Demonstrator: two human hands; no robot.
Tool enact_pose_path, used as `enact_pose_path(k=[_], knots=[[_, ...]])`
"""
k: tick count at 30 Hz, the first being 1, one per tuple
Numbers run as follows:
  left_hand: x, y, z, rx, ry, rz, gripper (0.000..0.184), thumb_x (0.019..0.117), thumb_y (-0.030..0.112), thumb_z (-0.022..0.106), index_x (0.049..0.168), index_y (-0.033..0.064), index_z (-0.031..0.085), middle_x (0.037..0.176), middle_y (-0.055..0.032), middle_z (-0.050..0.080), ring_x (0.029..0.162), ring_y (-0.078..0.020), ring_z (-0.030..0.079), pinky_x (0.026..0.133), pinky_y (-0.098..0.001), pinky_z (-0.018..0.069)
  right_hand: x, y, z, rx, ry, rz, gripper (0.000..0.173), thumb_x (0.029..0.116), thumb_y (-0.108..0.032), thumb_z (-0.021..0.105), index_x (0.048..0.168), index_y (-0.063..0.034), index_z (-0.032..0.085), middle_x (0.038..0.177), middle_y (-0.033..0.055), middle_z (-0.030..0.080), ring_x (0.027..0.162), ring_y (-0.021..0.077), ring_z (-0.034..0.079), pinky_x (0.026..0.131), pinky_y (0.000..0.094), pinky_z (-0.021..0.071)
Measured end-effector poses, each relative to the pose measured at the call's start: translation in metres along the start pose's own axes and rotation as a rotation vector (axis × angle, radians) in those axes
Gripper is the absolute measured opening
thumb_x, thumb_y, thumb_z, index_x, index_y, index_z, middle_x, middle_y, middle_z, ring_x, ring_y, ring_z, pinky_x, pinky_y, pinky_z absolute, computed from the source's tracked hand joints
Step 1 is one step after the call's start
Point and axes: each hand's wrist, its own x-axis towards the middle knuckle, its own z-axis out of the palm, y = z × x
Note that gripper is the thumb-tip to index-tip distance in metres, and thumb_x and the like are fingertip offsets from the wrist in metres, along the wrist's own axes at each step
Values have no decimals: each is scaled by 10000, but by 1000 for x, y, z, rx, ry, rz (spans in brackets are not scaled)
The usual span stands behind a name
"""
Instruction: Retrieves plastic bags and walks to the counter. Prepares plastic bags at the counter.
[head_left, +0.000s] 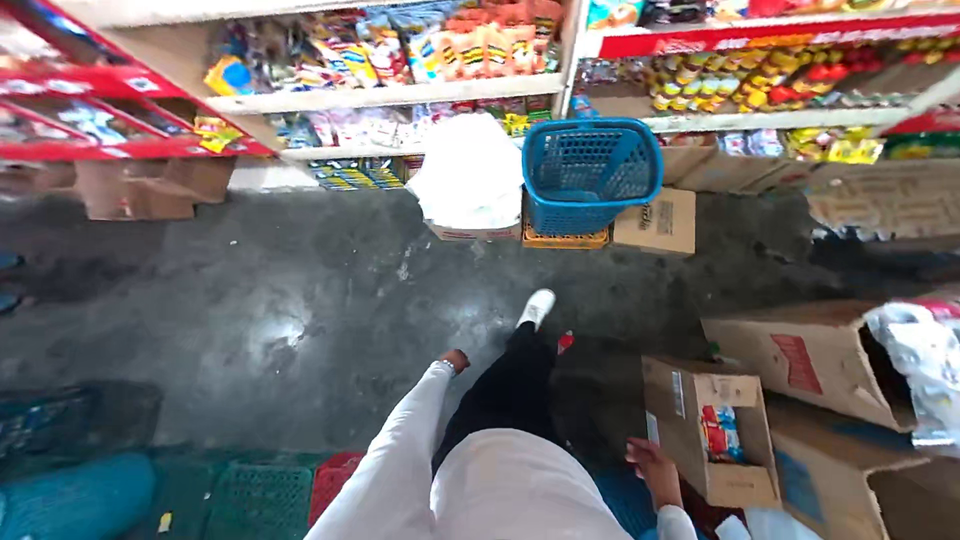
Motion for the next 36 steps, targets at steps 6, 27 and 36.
enact_pose_path(k=[6, 27, 36], knots=[[41, -14, -85, -414, 168, -15, 398, 1077, 251, 494, 1336, -28, 609, 1348, -268, 615, 1293, -404, 572, 1117, -558, 401, 30, -114, 25, -9, 91, 122, 314, 1067, -77, 506, 1341, 70, 557, 1153, 273, 642, 920, 310, 639, 795, 468, 532], [365, 28, -439, -1707, 685, -254, 442, 964, 245, 716, 1294, -39, 635, 1310, -274, 629, 1264, -408, 575, 1087, -561, 427, 175, -532, 297, -359, -594, -229, 367, 1018, -106, 474, 1345, 46, 540, 1084, 63, 704, 918, 115, 700, 819, 295, 595], [292, 40, -442, -1126, 661, -204, 477, 1104, 376, 403, 1189, -5, 679, 1167, -279, 686, 1137, -451, 649, 963, -643, 482, 249, -533, 265, -839, -626, -28, 371, 1041, -80, 537, 1387, 55, 531, 1193, 229, 651, 1022, 277, 644, 861, 446, 533]])
